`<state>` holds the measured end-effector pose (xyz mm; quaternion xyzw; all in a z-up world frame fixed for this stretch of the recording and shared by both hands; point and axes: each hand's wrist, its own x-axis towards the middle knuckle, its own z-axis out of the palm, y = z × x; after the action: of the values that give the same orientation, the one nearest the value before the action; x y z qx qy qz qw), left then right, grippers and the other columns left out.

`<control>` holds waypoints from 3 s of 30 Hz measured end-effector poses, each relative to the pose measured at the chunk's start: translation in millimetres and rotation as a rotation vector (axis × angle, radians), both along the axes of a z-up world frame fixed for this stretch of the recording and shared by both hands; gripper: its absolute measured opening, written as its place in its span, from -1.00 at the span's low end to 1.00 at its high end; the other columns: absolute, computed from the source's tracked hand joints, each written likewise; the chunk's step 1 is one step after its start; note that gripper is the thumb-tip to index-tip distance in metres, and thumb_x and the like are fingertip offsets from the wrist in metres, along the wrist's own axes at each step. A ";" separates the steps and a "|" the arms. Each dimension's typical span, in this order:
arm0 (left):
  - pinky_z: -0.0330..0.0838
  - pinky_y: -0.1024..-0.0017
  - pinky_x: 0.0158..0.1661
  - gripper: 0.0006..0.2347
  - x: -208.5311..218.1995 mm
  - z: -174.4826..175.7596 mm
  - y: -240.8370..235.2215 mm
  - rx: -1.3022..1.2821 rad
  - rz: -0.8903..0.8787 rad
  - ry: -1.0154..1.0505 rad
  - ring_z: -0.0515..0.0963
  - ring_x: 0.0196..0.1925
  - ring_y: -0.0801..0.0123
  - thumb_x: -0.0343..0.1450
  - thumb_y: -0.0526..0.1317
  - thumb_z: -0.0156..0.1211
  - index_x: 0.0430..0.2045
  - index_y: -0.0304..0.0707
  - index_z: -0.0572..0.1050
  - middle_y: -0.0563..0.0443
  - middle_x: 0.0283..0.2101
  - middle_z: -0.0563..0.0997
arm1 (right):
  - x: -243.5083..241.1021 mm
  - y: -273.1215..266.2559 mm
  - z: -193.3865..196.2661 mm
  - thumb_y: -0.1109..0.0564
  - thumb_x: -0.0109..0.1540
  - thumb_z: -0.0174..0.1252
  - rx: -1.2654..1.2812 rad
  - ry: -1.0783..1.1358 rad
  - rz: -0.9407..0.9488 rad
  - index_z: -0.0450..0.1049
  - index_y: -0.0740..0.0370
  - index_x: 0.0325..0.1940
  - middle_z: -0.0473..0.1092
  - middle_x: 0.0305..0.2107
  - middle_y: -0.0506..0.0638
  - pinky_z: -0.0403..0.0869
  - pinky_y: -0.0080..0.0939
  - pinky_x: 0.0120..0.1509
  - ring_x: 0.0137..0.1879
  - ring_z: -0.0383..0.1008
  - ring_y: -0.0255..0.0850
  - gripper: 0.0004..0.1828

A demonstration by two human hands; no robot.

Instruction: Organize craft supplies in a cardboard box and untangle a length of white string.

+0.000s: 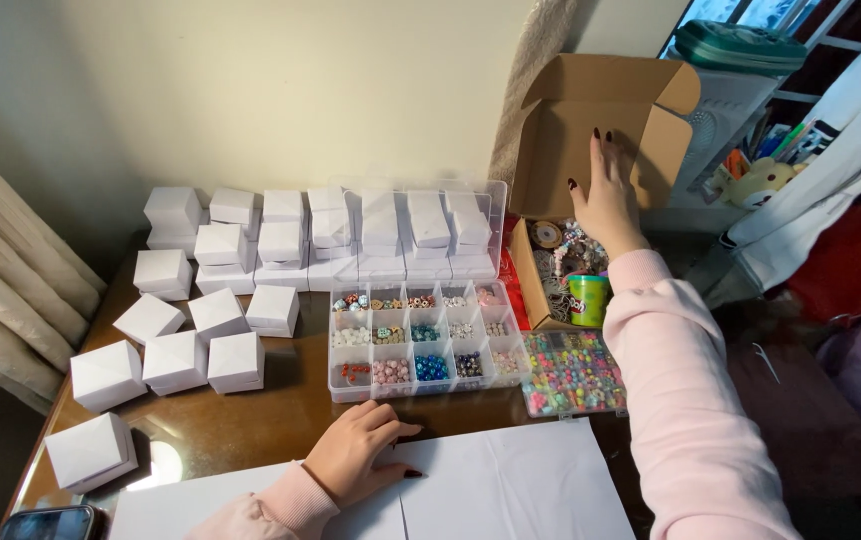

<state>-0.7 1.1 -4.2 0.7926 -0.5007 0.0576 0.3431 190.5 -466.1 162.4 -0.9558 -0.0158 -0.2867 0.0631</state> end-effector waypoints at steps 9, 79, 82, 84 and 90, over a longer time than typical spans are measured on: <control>0.42 0.22 -0.19 -0.51 2.0 1.5 0.4 -0.013 -0.024 -0.004 0.49 -0.26 0.13 0.23 -0.13 0.50 0.05 -0.15 0.55 0.01 -0.25 0.52 | -27.6 -0.4 7.0 0.16 0.35 0.09 -0.032 -0.089 0.088 -0.17 0.16 0.64 -0.12 0.53 0.33 0.07 0.29 0.59 0.58 -0.09 0.36 -0.15; 0.55 0.29 -0.30 -0.56 -63.1 111.6 -54.6 0.024 0.073 0.166 0.61 -0.38 0.27 0.42 0.09 0.30 0.10 -0.09 0.47 0.07 -0.24 0.59 | -172.4 -21.7 113.4 0.39 0.26 -0.09 0.432 0.307 -0.257 0.00 -0.47 0.61 0.35 0.25 0.27 0.36 -0.13 0.31 0.37 0.36 0.02 -0.04; 0.73 0.45 -0.19 -0.37 -71.9 136.1 -67.5 -0.062 0.175 0.576 0.70 -0.11 0.39 0.38 0.14 0.17 0.33 -0.13 0.28 -0.04 0.04 0.59 | -223.2 17.4 130.5 0.34 0.33 -0.02 0.446 0.336 -0.292 -0.01 -0.49 0.61 0.30 0.26 0.37 0.32 -0.17 0.38 0.46 0.27 -0.01 -0.10; 0.76 0.38 -0.19 -0.26 -75.7 145.3 -77.6 -0.228 0.203 0.885 0.68 -0.03 0.34 0.33 0.13 0.13 0.43 -0.13 0.10 -0.12 0.12 0.62 | -255.0 32.2 129.8 0.30 0.27 -0.09 0.354 0.285 -0.213 0.06 -0.49 0.60 0.47 0.08 0.27 0.16 -0.38 -0.23 -0.60 0.01 -0.20 -0.10; 0.72 0.28 -0.25 -0.13 -128.5 196.3 -69.1 -0.316 0.131 1.266 0.70 -0.05 0.28 0.17 0.08 0.27 0.45 0.04 0.05 -0.12 0.12 0.54 | -329.9 90.6 127.3 0.34 0.19 -0.02 0.361 0.217 0.091 0.21 -0.09 0.54 0.31 0.37 -0.01 0.30 -0.40 0.21 0.29 0.39 -0.34 -0.19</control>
<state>-129.2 -68.0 192.2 0.6423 -0.1379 -0.3264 0.6796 -139.5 -375.5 289.7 -0.9525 -0.0006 -0.1771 0.2476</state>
